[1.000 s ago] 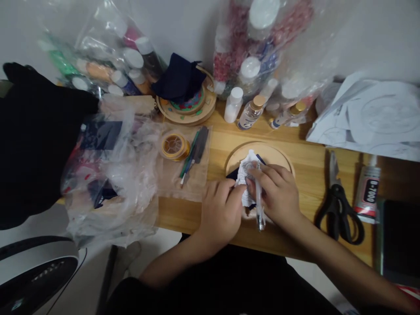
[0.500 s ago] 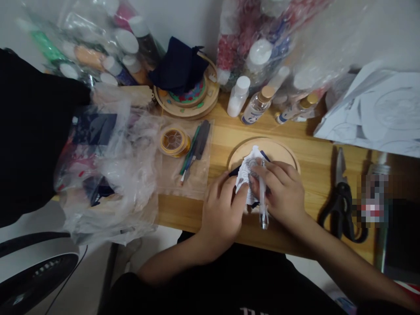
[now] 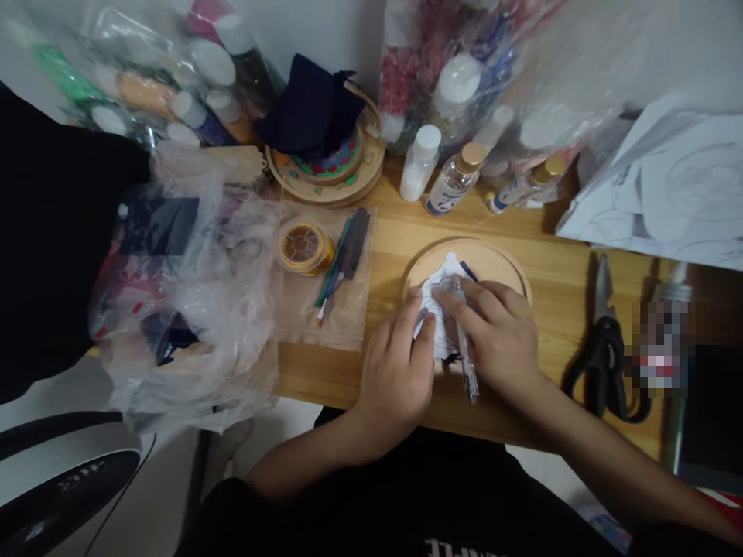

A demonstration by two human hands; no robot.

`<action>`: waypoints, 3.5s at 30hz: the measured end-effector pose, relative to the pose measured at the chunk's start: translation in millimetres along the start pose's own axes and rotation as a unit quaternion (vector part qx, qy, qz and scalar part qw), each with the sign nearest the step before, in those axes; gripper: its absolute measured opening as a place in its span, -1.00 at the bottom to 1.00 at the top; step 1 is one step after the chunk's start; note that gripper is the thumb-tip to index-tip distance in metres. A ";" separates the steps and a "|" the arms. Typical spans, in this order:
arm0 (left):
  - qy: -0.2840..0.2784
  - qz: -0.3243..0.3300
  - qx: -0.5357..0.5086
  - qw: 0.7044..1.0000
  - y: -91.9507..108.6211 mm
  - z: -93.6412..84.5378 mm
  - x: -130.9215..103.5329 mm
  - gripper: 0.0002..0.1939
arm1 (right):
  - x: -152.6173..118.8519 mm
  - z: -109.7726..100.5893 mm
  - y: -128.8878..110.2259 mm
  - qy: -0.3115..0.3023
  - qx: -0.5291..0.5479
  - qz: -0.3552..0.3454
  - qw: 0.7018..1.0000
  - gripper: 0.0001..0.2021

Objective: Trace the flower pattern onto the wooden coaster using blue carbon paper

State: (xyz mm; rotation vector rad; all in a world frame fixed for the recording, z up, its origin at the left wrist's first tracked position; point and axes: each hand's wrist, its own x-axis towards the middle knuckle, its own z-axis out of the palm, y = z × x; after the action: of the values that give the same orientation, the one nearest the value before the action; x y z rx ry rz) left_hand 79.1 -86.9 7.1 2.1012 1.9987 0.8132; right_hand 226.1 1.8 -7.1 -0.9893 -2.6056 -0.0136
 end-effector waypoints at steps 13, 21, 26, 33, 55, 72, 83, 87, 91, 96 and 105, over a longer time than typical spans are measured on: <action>0.027 0.049 0.051 0.997 1.3 3.6 -0.4 -0.81 | 1.8 -2.0 0.6 0.001 -0.017 -0.023 1.000 -0.75; 0.016 0.099 0.119 0.988 10.2 2.4 1.2 -0.76 | 2.5 -0.2 1.6 0.022 -0.014 -0.023 0.999 -0.76; 0.010 0.119 0.147 0.982 13.7 1.9 0.8 -0.73 | 3.5 -0.6 0.7 0.031 -0.014 -0.024 0.999 -0.77; 0.012 0.102 0.143 0.984 14.2 3.4 0.0 -0.75 | 1.9 1.3 0.6 0.032 0.004 -0.023 0.999 -0.69; -0.044 0.063 0.204 0.976 29.2 1.0 7.6 -0.67 | 1.0 0.7 0.2 0.033 -0.037 -0.025 0.998 -0.75; -0.101 0.087 0.245 0.960 38.0 -6.4 8.1 -0.55 | -1.2 -20.8 -8.9 -0.089 -0.069 -0.045 0.993 -0.61; -0.055 0.065 0.190 0.978 22.9 -8.7 9.3 -0.62 | -0.7 -18.8 -14.8 -0.080 -0.066 -0.023 0.994 -0.63; -0.057 0.079 0.183 0.978 18.4 -8.9 8.7 -0.61 | -0.5 -16.2 -15.4 -0.066 -0.069 -0.027 0.995 -0.67; -0.051 0.083 0.177 0.979 16.4 -9.3 8.1 -0.63 | -1.3 -13.4 -16.4 -0.049 -0.080 -0.021 0.995 -0.67; -0.059 0.090 0.170 0.980 14.6 -11.2 8.8 -0.66 | -2.5 -11.8 -17.6 -0.047 -0.076 -0.009 0.996 -0.69; -0.055 0.074 0.155 0.984 16.6 -10.0 9.5 -0.64 | -1.5 -10.0 -19.5 -0.030 -0.078 -0.003 0.997 -0.69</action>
State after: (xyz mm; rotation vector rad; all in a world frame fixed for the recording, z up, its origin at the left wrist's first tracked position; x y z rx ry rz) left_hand 89.0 -82.4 25.7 2.4272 2.0389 0.4112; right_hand 217.8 -15.2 4.0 -1.0483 -2.6955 -0.1944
